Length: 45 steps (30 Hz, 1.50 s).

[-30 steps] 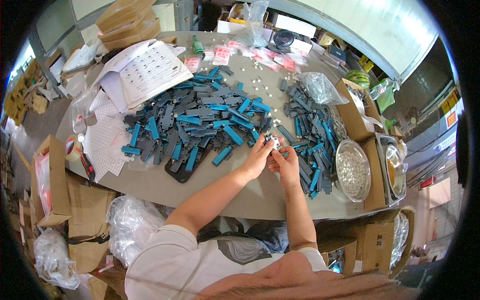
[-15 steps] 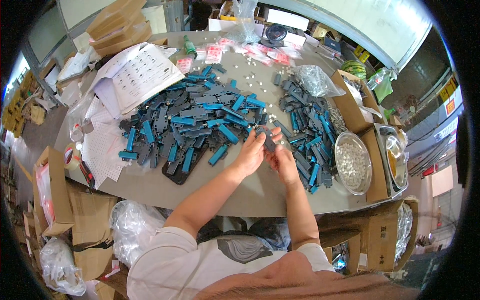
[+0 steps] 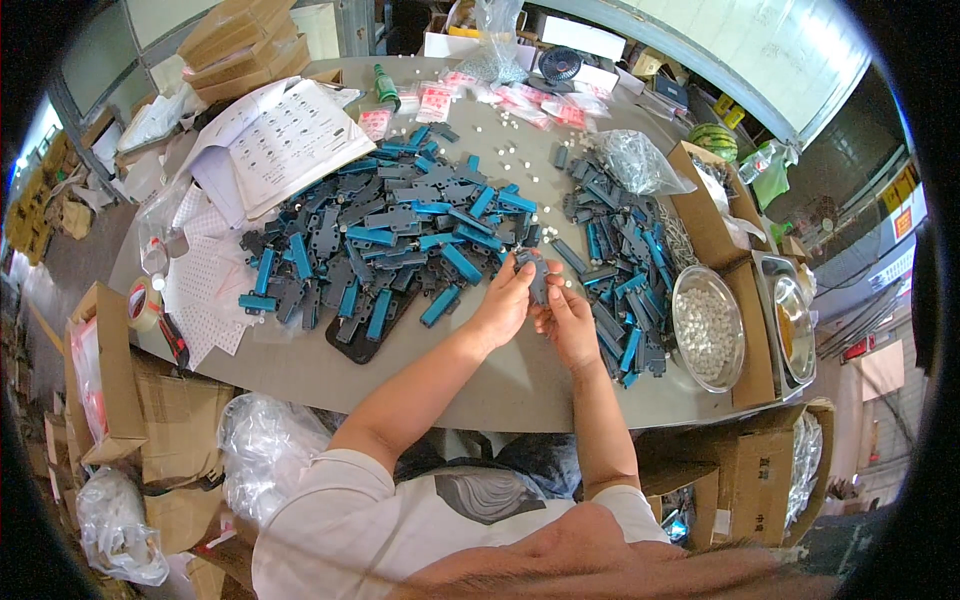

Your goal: The person assembles small blue and grey plastic components by hand. They pick up a blue piece and a grey piece, fit them together, and place the assembled unit on the table. The process is repeated continuously with parts from piles on the table.

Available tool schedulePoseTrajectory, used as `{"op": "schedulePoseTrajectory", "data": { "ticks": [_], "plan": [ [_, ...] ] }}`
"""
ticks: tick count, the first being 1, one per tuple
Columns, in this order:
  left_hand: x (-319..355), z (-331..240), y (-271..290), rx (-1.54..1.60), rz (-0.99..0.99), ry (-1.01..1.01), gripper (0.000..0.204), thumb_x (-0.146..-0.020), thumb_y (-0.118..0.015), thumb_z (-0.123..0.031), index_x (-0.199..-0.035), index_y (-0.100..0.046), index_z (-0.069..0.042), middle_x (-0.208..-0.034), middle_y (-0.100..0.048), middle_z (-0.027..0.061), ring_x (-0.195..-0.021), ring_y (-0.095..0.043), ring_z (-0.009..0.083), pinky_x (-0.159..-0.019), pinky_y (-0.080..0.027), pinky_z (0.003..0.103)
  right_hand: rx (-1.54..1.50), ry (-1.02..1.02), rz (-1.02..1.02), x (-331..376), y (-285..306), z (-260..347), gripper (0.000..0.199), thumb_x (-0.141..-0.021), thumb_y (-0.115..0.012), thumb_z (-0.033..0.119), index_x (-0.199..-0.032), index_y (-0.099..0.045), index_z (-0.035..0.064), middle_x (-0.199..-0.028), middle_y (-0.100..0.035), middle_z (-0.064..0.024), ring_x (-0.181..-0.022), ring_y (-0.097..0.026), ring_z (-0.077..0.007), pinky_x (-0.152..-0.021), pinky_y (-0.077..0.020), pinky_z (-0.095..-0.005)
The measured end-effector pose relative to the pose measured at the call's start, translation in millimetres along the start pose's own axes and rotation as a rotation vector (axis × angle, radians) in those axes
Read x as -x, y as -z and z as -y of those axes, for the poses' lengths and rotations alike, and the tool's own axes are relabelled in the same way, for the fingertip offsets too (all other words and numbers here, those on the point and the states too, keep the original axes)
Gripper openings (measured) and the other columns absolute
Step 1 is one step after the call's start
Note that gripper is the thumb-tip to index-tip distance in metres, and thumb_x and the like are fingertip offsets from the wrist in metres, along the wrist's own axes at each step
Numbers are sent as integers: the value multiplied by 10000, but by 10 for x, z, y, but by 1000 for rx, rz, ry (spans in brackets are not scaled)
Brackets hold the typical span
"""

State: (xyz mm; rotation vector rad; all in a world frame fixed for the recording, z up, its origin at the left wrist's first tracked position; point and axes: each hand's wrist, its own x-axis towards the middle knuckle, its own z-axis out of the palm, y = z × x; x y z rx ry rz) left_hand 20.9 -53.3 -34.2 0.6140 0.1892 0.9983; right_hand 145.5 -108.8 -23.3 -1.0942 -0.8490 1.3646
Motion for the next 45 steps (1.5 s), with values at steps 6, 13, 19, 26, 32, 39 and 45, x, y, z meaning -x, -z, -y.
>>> {"op": "schedulePoseTrajectory", "data": {
  "ticks": [6, 13, 19, 26, 32, 39, 45],
  "plan": [
    [-9, 75, 47, 14, 35, -34, 334, -934, -544, -305, -1197, -412, -147, -1210, -539, 123, -1117, -530, 258, -896, -459, 404, 513, 131, -43, -21, 80, -64, 269, -917, -579, 265, -814, -605, 17, -631, -534, 15, -569, -467, -62, -503, -360, -225],
    [-45, 37, 91, 19, -10, 11, 364, -939, -531, -333, -1221, -456, -114, -1301, -495, 115, -1181, -488, 238, -989, -393, 371, 551, 219, -60, -113, -80, 69, 255, -907, -585, 253, -872, -621, 3, -673, -562, -18, -613, -495, -83, -562, -398, -254],
    [-113, -8, 201, 69, -124, 49, 515, -967, -377, -486, -1279, -442, -83, -1184, -548, 31, -1103, -499, 178, -969, -361, 324, 675, 121, 30, -785, -187, 149, 368, -946, -501, 337, -990, -602, -14, -753, -609, -124, -711, -561, -179, -677, -461, -324],
    [-118, -62, 116, 135, -347, -71, 480, -969, -460, -311, -1325, -303, -29, -1363, -439, 158, -1213, -465, 291, -1056, -353, 412, 1604, 389, -200, -1099, 594, 140, 326, -802, -600, 117, -1119, -557, 55, -1049, -605, -213, -990, -573, -405, -837, -477, -462],
    [-90, -186, 78, 237, -371, -182, 296, -956, -496, -233, -1176, -424, -49, -1278, -517, 144, -1130, -538, 259, -976, -444, 379, 1731, 422, -260, -1088, 660, 230, 304, -731, -597, 71, -1028, -544, 35, -1081, -533, -218, -990, -557, -405, -841, -475, -457],
    [-125, -100, 236, 187, -395, 177, 227, -931, -496, -186, -1055, -524, 3, -1090, -630, 139, -971, -626, 239, -840, -522, 343, 1749, 83, -608, -991, 1079, 885, 360, -707, -656, 232, -986, -593, 14, -1099, -533, -204, -957, -589, -378, -808, -502, -442],
    [-87, -6, 131, 92, -242, 367, 253, -939, -484, -205, -1110, -489, -19, -1083, -628, 151, -933, -642, 243, -784, -540, 326, 1981, 120, -463, -959, 1046, 799, 181, -749, -674, 166, -882, -602, 67, -995, -608, -128, -880, -622, -325, -744, -520, -406]
  ]
}}
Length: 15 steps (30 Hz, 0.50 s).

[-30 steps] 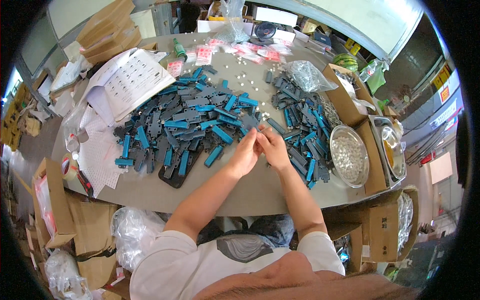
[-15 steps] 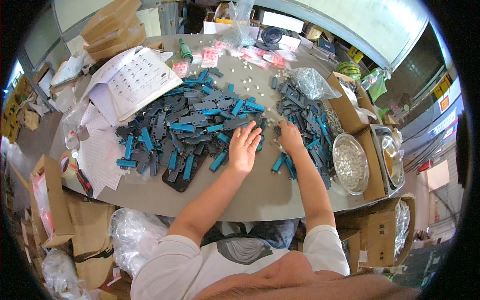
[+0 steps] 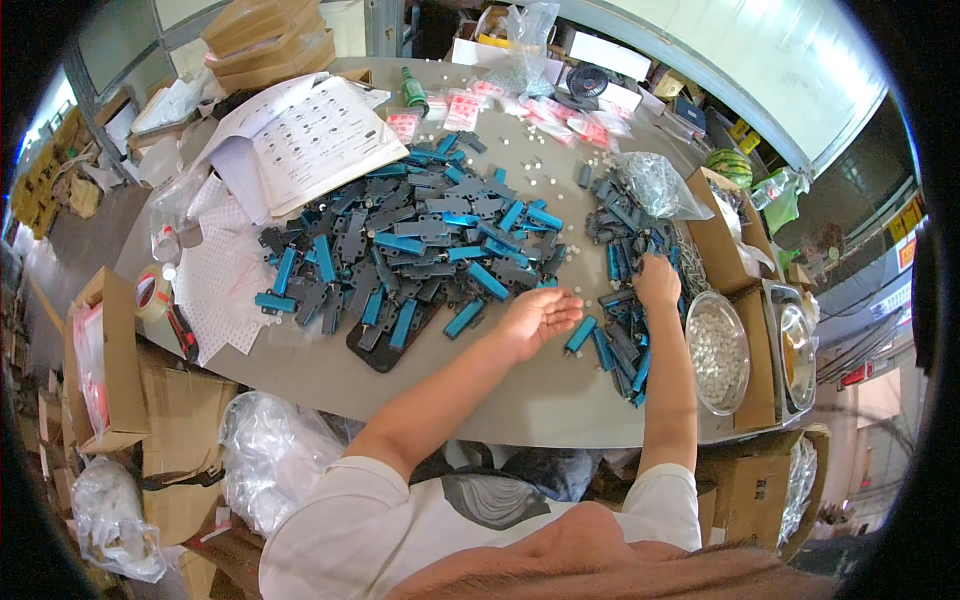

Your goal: The person assembles small blue and grey plastic components by hand. They pick up a blue piece and a grey piece, fit them together, and place the assembled unit on the table. The process is repeated continuously with parts from piles on the table.

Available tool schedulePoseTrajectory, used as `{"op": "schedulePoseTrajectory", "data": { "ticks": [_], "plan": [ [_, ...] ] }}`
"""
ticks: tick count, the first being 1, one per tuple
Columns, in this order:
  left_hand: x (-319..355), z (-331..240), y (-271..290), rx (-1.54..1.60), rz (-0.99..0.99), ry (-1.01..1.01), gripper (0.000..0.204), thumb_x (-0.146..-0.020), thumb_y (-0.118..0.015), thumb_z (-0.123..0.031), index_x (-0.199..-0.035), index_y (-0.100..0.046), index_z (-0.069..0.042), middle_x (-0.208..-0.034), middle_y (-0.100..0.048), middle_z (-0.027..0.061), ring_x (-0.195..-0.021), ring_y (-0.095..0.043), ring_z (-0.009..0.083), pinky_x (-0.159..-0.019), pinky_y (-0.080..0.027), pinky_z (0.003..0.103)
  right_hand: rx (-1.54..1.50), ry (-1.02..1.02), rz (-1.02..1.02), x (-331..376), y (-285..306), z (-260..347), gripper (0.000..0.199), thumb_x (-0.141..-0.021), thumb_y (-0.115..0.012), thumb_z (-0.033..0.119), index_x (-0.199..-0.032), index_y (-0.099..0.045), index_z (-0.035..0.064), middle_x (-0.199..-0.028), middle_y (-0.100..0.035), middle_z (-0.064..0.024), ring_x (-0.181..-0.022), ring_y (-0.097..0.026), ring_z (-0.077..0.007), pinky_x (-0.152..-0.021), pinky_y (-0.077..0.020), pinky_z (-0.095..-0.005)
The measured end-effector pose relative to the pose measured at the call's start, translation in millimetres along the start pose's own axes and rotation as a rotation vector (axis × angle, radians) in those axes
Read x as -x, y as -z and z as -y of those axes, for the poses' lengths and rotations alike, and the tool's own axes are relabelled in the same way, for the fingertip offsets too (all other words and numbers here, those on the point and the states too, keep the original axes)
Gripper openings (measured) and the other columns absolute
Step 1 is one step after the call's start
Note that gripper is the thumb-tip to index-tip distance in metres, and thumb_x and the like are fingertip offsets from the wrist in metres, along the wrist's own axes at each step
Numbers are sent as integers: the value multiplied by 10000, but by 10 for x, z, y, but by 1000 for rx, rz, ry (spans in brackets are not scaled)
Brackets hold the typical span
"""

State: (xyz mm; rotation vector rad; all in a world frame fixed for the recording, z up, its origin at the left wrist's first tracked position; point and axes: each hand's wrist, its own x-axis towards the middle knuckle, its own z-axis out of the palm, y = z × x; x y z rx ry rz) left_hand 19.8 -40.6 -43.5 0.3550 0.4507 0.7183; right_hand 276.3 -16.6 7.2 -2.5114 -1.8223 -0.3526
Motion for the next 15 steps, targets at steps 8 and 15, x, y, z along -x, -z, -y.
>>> {"op": "schedulePoseTrajectory", "data": {
  "ticks": [8, 15],
  "plan": [
    [-16, 81, 62, 41, 113, 78, 275, -958, -482, -247, -1108, -529, -22, -1044, -628, 103, -914, -628, 195, -778, -525, 312, -600, 750, -231, 949, 607, 725, 339, -562, -679, -26, -892, -648, 47, -860, -623, -100, -846, -599, -312, -739, -493, -389],
    [-26, 98, 2, -117, 75, -190, 200, -950, -485, -87, -1133, -527, -20, -1002, -619, 64, -899, -627, 173, -754, -519, 284, -1410, 377, -113, 1199, 260, 573, 311, -702, -509, -96, -991, -509, 21, -990, -445, -87, -740, -465, -177, -709, -401, -279]
  ]
}}
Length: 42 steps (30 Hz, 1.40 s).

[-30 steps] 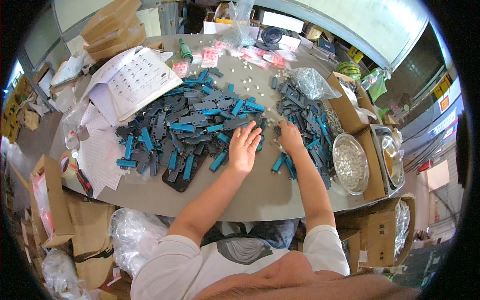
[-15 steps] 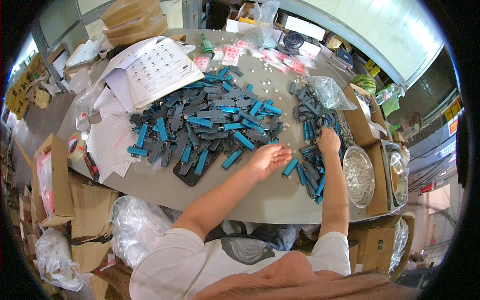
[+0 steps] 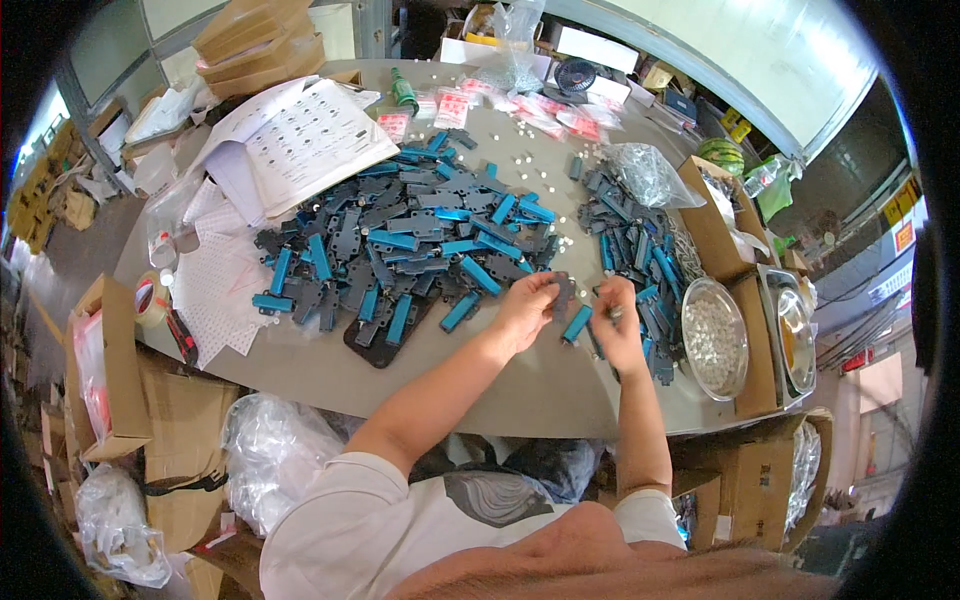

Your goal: The person assembles small blue and grey plastic components by hand. They pick up a blue piece and a grey piece, fit them together, and place the assembled unit on the table. The process is repeated continuously with parts from piles on the table.

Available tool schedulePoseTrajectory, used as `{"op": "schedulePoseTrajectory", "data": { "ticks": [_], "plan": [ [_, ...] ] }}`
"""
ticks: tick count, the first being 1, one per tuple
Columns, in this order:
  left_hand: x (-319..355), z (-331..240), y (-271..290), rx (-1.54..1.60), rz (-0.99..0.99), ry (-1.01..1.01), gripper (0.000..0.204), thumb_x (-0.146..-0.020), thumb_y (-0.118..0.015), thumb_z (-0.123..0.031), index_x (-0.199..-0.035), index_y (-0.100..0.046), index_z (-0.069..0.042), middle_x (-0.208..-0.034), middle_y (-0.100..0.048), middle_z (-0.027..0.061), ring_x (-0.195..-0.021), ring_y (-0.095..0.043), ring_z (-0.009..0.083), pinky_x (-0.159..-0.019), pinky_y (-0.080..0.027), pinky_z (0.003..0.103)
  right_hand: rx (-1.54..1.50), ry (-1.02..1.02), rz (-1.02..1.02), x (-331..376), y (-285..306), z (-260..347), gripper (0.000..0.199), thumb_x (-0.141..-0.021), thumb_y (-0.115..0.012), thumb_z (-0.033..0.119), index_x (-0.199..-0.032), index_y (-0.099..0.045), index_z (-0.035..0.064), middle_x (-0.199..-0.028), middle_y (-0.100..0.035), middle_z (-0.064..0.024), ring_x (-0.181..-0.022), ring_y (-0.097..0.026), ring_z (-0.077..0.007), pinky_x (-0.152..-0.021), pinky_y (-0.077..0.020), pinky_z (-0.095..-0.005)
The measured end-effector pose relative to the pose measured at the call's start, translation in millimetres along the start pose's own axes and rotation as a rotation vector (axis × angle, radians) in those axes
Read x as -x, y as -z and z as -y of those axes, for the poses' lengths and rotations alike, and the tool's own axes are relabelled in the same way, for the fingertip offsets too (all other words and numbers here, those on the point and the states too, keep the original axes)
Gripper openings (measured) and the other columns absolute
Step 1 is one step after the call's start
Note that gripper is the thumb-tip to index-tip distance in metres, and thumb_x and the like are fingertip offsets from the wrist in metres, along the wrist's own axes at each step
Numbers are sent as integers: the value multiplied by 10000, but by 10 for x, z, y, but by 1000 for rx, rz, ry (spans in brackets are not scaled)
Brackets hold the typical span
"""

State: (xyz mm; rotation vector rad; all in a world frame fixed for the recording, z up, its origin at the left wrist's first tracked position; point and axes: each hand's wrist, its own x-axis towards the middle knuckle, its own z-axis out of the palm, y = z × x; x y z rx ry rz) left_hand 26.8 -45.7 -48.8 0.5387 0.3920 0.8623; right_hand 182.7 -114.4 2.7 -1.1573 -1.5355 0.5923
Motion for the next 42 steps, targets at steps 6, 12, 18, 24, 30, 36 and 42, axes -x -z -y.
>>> {"op": "schedulePoseTrajectory", "data": {
  "ticks": [6, 12, 18, 24, 30, 36, 42],
  "plan": [
    [4, 115, -6, -501, -47, -229, 201, -937, -477, -45, -1132, -503, -5, -1021, -616, 69, -925, -615, 154, -764, -501, 294, -190, -498, 18, -62, -26, 58, 165, -909, -532, 199, -968, -525, 45, -842, -462, -34, -677, -441, -105, -611, -387, -261],
    [-35, 139, 47, -746, 5, -373, 243, -912, -467, 4, -1151, -506, 25, -1006, -624, 103, -911, -594, 148, -788, -464, 271, -243, -549, 54, -142, -100, 152, 191, -826, -650, 40, -979, -536, 33, -694, -466, 32, -590, -409, -64, -498, -327, -227],
    [31, 96, -36, -716, -33, -290, 249, -900, -464, 26, -1145, -509, 16, -998, -625, 91, -902, -587, 124, -777, -462, 264, -175, -441, -118, -92, -205, -109, 153, -836, -632, 25, -980, -590, -3, -812, -585, 4, -721, -512, -69, -650, -417, -224],
    [-5, 137, -8, -602, -25, -384, 290, -925, -460, -14, -1212, -499, -21, -873, -582, -10, -682, -461, 17, -574, -367, 171, -251, -418, -210, -24, -346, -126, 124, -866, -621, 60, -972, -607, -4, -849, -607, -1, -774, -533, -74, -697, -429, -218],
    [71, 82, -109, -548, 4, -341, 352, -930, -458, -29, -1281, -468, -24, -908, -591, -7, -752, -503, 28, -627, -404, 175, -233, -413, -280, 37, -372, -214, 127, -861, -637, 64, -963, -606, -4, -841, -607, -3, -747, -527, -66, -662, -428, -209],
    [49, 101, -69, -389, 13, -312, 303, -922, -534, -111, -1214, -508, -36, -913, -591, -7, -770, -527, 47, -655, -434, 192, -212, -458, -265, 16, -385, -193, 129, -840, -673, 97, -887, -587, 13, -797, -583, 4, -687, -489, -58, -588, -399, -216],
    [58, 15, -53, -277, -62, -207, 197, -908, -593, -173, -1058, -552, -51, -903, -578, -15, -796, -550, 59, -688, -475, 228, -5, -375, -268, 76, -423, -300, 230, -827, -702, 184, -865, -559, 7, -768, -577, -28, -675, -512, -108, -599, -423, -255]
  ]
}}
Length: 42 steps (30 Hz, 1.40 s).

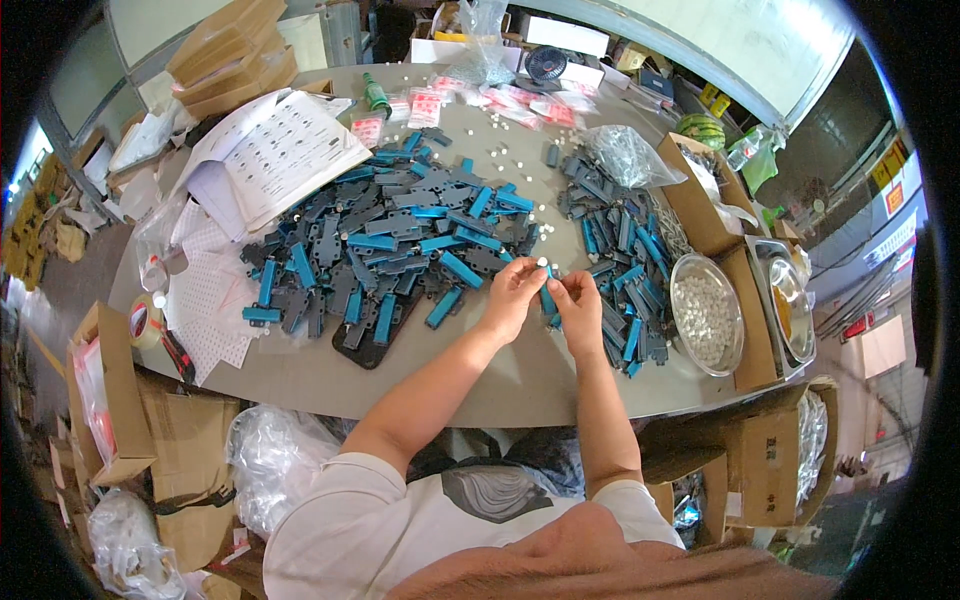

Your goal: The person assembles small blue and grey plastic components by hand. They pick up a blue piece and a grey piece, fit them together, and place the assembled unit on the table. The process is repeated continuously with parts from piles on the table.

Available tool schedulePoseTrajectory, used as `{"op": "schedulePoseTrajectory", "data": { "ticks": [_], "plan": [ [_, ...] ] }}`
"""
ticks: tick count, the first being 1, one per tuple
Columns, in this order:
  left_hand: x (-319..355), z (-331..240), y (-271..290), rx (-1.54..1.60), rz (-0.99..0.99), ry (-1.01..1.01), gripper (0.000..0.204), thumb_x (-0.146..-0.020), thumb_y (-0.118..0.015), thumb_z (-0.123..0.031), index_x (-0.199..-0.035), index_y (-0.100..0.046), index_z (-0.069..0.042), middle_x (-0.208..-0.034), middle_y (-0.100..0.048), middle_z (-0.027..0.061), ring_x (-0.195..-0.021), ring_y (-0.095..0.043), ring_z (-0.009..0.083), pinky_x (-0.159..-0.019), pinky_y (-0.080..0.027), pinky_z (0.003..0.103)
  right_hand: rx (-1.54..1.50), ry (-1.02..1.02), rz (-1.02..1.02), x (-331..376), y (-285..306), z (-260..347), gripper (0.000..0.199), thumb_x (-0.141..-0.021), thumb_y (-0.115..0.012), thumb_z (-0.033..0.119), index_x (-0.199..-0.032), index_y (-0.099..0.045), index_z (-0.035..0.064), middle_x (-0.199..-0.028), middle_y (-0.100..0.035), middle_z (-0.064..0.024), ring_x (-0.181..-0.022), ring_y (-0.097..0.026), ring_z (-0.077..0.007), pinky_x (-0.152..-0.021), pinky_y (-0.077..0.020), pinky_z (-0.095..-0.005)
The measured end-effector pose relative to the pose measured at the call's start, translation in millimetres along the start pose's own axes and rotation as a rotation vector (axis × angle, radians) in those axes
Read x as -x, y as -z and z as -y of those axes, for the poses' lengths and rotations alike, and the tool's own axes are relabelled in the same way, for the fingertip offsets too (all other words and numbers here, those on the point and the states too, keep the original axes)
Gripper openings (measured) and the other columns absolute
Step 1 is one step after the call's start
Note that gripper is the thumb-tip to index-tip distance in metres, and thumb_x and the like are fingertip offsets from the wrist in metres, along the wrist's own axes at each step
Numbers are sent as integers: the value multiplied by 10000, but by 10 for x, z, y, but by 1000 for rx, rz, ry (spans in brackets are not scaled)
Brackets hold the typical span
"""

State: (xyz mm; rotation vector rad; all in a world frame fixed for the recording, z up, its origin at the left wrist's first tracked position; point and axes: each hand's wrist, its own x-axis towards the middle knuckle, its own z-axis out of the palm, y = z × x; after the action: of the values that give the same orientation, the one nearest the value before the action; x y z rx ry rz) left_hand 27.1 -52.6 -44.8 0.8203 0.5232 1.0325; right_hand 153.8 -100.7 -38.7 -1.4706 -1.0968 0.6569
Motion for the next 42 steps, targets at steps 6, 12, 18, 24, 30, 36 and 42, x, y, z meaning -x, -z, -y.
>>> {"op": "schedulePoseTrajectory", "data": {
  "ticks": [6, 12, 18, 24, 30, 36, 42],
  "plan": [
    [-64, -28, 43, 297, -43, -46, 156, -919, -580, -162, -998, -524, -40, -930, -613, 57, -859, -616, 158, -718, -531, 292, 321, 3, 251, 133, 31, 86, 318, -887, -596, 320, -839, -614, 6, -730, -626, -173, -663, -617, -289, -621, -466, -366],
    [-92, -109, 110, 412, -72, -180, 187, -931, -562, -245, -984, -548, -67, -971, -631, 81, -897, -614, 194, -793, -495, 310, 496, 253, 166, 30, -195, 475, 293, -878, -579, 268, -749, -567, 5, -708, -581, -208, -665, -554, -418, -564, -431, -443],
    [-125, -229, 203, 555, -207, -199, 375, -997, -368, -370, -1173, -493, -64, -1077, -598, 94, -930, -558, 153, -815, -451, 314, 356, 275, 314, -503, -717, 801, 296, -906, -537, 301, -871, -605, 15, -825, -603, -218, -768, -581, -400, -660, -451, -445],
    [-135, -72, 92, 411, -277, -91, 384, -919, -528, -317, -1185, -469, -47, -1136, -587, 147, -1025, -577, 246, -894, -461, 356, 701, 567, 187, -1319, -367, 227, 280, -879, -501, 221, -1057, -630, 47, -1038, -631, -185, -975, -583, -368, -855, -469, -455],
    [-31, 161, 6, -3, -64, 119, 266, -914, -559, -235, -1101, -518, -51, -1029, -621, 101, -941, -595, 186, -814, -476, 303, 1393, -45, -208, -1502, 977, -94, 201, -855, -507, 100, -1043, -528, 33, -1096, -589, -196, -987, -592, -366, -848, -478, -436],
    [39, 312, -41, -611, 110, -113, 245, -904, -588, -200, -1047, -561, -2, -950, -630, 71, -850, -591, 129, -756, -474, 284, 1335, -55, -89, -1476, 1324, -198, 274, -810, -526, 24, -1082, -500, 11, -1119, -535, -252, -979, -567, -403, -833, -475, -471],
    [40, 330, -16, -715, 68, -178, 182, -883, -583, -146, -997, -569, -5, -827, -637, 95, -718, -606, 160, -665, -487, 294, 1001, 197, -9, -1570, 768, -145, 291, -759, -564, 53, -1043, -519, 15, -1082, -535, -246, -982, -542, -444, -829, -460, -489]
  ]
}}
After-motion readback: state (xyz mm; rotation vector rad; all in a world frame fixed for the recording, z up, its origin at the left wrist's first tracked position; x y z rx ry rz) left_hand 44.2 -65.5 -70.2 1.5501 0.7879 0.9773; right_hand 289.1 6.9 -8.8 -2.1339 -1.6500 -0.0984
